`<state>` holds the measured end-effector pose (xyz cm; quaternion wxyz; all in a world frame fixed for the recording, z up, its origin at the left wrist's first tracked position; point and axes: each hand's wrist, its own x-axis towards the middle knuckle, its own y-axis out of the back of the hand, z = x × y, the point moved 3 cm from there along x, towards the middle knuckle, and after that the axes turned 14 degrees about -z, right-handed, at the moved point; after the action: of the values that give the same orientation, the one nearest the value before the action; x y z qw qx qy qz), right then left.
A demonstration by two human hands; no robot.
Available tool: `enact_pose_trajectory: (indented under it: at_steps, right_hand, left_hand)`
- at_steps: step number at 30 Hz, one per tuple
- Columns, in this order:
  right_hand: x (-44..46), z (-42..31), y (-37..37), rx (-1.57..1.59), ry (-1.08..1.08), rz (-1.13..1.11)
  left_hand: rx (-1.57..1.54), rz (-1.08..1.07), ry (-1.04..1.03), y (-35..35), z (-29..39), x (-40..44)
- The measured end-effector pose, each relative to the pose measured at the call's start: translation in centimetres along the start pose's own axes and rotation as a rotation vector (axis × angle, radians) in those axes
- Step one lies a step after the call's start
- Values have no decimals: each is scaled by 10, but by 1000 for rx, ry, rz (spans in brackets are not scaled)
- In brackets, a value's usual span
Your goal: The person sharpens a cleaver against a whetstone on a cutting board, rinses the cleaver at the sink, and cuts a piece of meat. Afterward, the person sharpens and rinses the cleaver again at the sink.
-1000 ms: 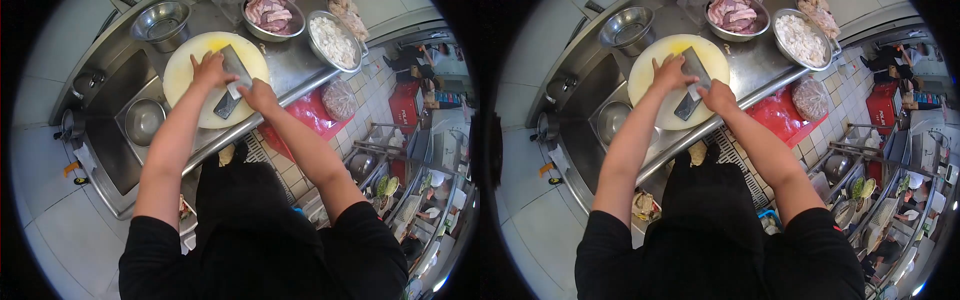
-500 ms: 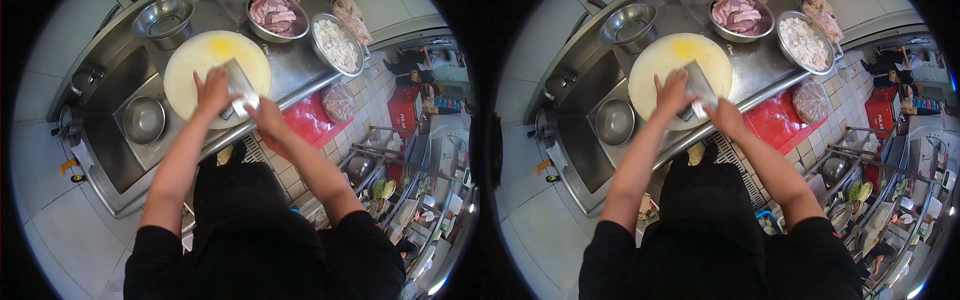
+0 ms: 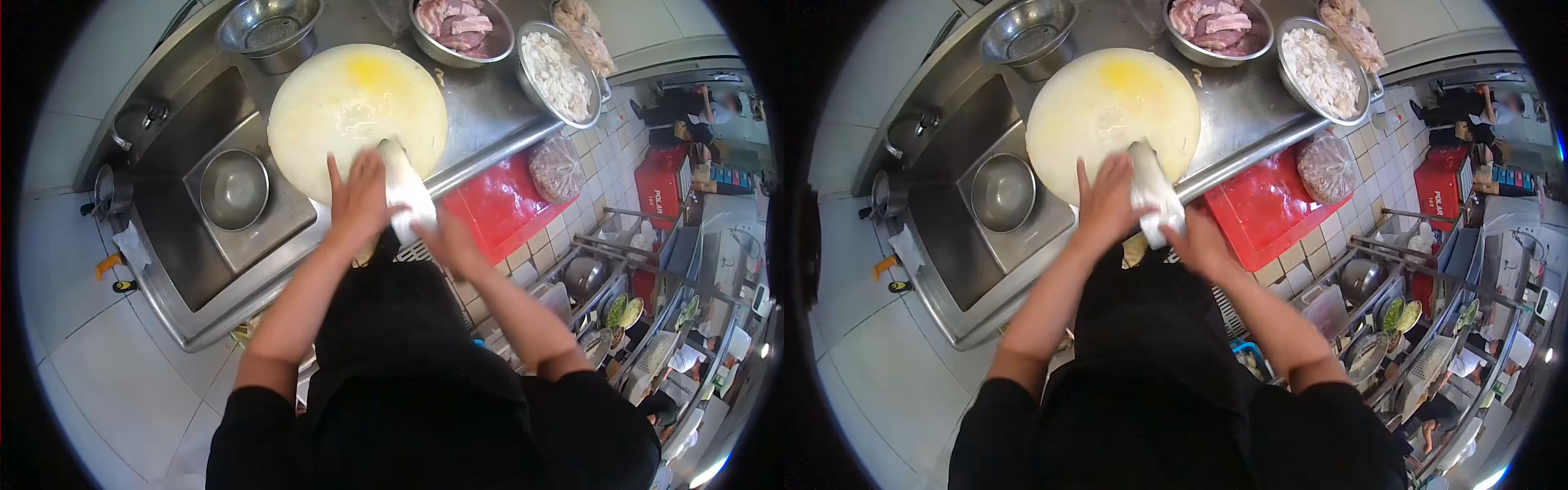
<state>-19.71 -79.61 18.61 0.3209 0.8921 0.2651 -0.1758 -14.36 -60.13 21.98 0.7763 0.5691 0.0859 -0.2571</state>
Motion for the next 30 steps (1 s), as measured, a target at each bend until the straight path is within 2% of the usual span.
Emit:
enact_pose_trajectory:
  at_steps: [2, 4, 8, 11, 12, 13, 16, 18, 22, 25, 27, 28, 29, 30]
  right_hand:
    - [59, -31, 39, -138, -170, 18]
    - [112, -46, 59, -274, -205, 100]
    - [100, -45, 50, -203, -235, 98]
    - [29, -26, 16, -190, -243, -29]
    - [0, -22, 5, -60, -110, -2]
    - [-21, -10, -6, -17, -119, -47]
    - [-23, 1, -8, -120, -131, -37]
    - [33, -1, 11, -195, -178, -22]
    - [119, -56, 51, -213, -217, 113]
    - [106, -48, 42, -217, -194, 144]
    - [60, -36, 25, -98, -163, 107]
    - [44, -14, 10, -148, -127, 43]
    - [14, -13, 1, -152, -194, -16]
    - [-11, -2, -12, -78, -75, 24]
  left_hand:
    - [50, -22, 61, 27, -20, 67]
    - [64, -85, 90, 56, -41, 120]
    - [93, -116, 50, 54, -35, 112]
    - [42, -74, 11, 10, -15, 36]
    - [13, -62, 13, -1, -7, 9]
    - [-52, -63, -30, -10, -1, -15]
    - [-35, -82, -15, -8, 1, -20]
    - [64, -58, 36, 12, -13, 26]
    - [46, -63, 52, 64, -56, 120]
    - [89, -93, 26, 60, -47, 111]
    - [78, -73, 5, 31, -33, 72]
    - [71, -67, -8, 14, -25, 46]
    - [23, -46, -30, -1, -15, 17]
    - [9, -31, -28, -16, -6, -6]
